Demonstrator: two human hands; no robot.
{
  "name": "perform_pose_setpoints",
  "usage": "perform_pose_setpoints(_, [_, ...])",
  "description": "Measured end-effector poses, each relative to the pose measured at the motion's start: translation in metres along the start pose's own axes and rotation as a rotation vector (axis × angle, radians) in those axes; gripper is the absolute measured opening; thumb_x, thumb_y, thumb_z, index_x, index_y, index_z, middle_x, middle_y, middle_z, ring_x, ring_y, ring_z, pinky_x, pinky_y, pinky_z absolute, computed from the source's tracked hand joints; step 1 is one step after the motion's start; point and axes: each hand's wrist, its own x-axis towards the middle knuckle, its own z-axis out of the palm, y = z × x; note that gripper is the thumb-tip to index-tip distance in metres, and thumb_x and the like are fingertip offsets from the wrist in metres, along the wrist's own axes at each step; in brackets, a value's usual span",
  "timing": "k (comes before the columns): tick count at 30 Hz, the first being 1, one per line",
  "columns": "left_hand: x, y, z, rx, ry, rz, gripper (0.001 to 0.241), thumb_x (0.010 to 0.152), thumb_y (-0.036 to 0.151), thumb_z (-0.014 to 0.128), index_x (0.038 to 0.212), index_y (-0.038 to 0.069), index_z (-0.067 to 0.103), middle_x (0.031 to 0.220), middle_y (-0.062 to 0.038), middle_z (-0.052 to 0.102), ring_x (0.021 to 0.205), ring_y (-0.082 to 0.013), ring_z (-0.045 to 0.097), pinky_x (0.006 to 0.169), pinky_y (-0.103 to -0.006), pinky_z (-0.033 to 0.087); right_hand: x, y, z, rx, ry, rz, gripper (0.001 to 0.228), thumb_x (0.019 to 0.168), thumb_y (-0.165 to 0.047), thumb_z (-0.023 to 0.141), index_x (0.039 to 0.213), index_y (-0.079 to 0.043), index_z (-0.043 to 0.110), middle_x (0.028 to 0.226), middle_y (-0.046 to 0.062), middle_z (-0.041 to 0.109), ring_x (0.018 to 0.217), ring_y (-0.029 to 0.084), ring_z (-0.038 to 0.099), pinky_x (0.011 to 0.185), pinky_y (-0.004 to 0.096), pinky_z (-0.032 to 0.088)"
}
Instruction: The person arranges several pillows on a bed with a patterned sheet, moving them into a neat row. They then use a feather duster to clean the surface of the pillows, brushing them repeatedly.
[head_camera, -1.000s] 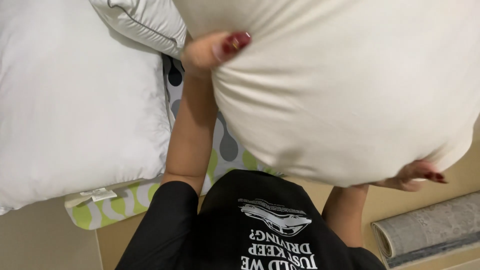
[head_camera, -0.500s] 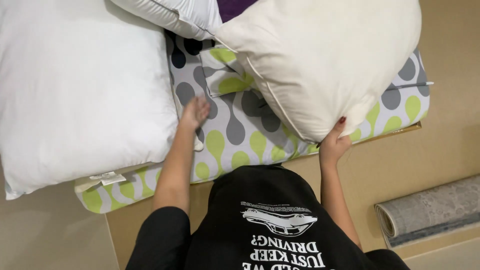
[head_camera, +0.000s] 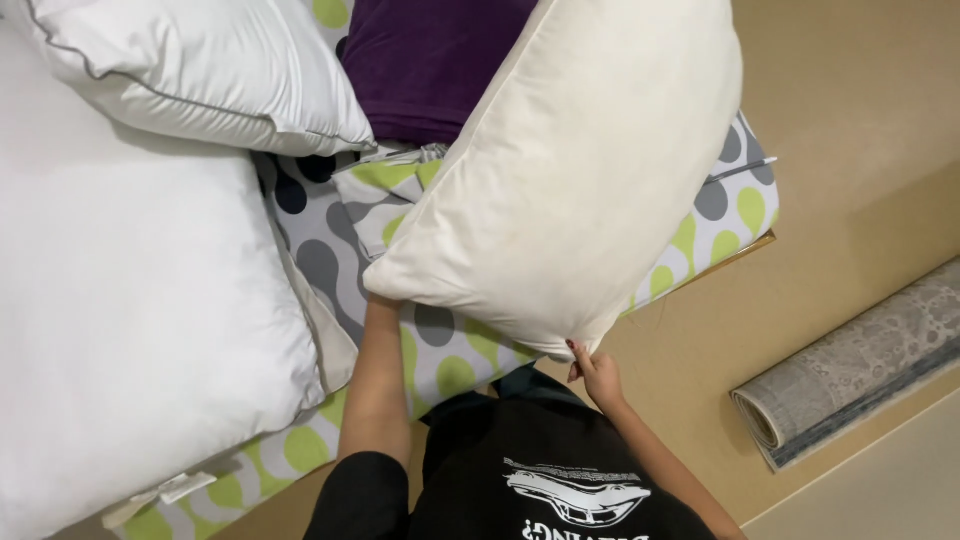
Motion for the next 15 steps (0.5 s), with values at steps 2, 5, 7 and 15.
perform_pose_setpoints(2, [-0.004,0.004,0.021,-0.019,0.011,0.013,0.049,0.111,0.031,0.044,0.147,-0.003,0.05,0.137,-0.019,0.06,0.119,-0.0324,0.063,0.099,-0.0446,0.053,0.003,-0.001,-0.004,0.003,-0.006,-0.005,0.071,0.099,-0.052,0.055,0.056,0.003,0.07,0.053,0.012,0.068,0.054,0.018,0.067,0.063,0.032,0.055])
perform_pose_setpoints(5, [-0.012,0.005,0.052,-0.053,0.026,0.032,0.048,0.11,0.03,0.043,0.145,-0.002,0.051,0.135,-0.018,0.062,0.116,-0.0316,0.065,0.098,-0.0439,0.054,0.002,-0.007,-0.011,0.013,-0.032,0.006,0.068,0.097,-0.051,0.06,0.058,0.003,0.07,0.056,0.011,0.068,0.055,0.017,0.065,0.063,0.031,0.054])
perform_pose_setpoints(7, [-0.017,0.008,0.077,-0.072,0.028,0.044,0.047,0.11,0.029,0.043,0.144,-0.002,0.051,0.133,-0.018,0.063,0.114,-0.0311,0.066,0.097,-0.0434,0.055,0.005,-0.008,-0.014,0.026,-0.045,0.019,0.066,0.096,-0.05,0.062,0.058,0.003,0.07,0.057,0.011,0.069,0.056,0.016,0.064,0.064,0.03,0.053])
perform_pose_setpoints(15, [-0.031,0.032,0.142,-0.142,0.048,0.11,0.045,0.108,0.028,0.041,0.14,-0.001,0.052,0.125,-0.016,0.068,0.106,-0.0293,0.071,0.094,-0.0417,0.057,0.044,0.035,-0.017,0.022,-0.231,0.1,0.058,0.096,-0.049,0.064,0.072,0.003,0.074,0.067,0.008,0.073,0.065,0.015,0.066,0.068,0.029,0.054])
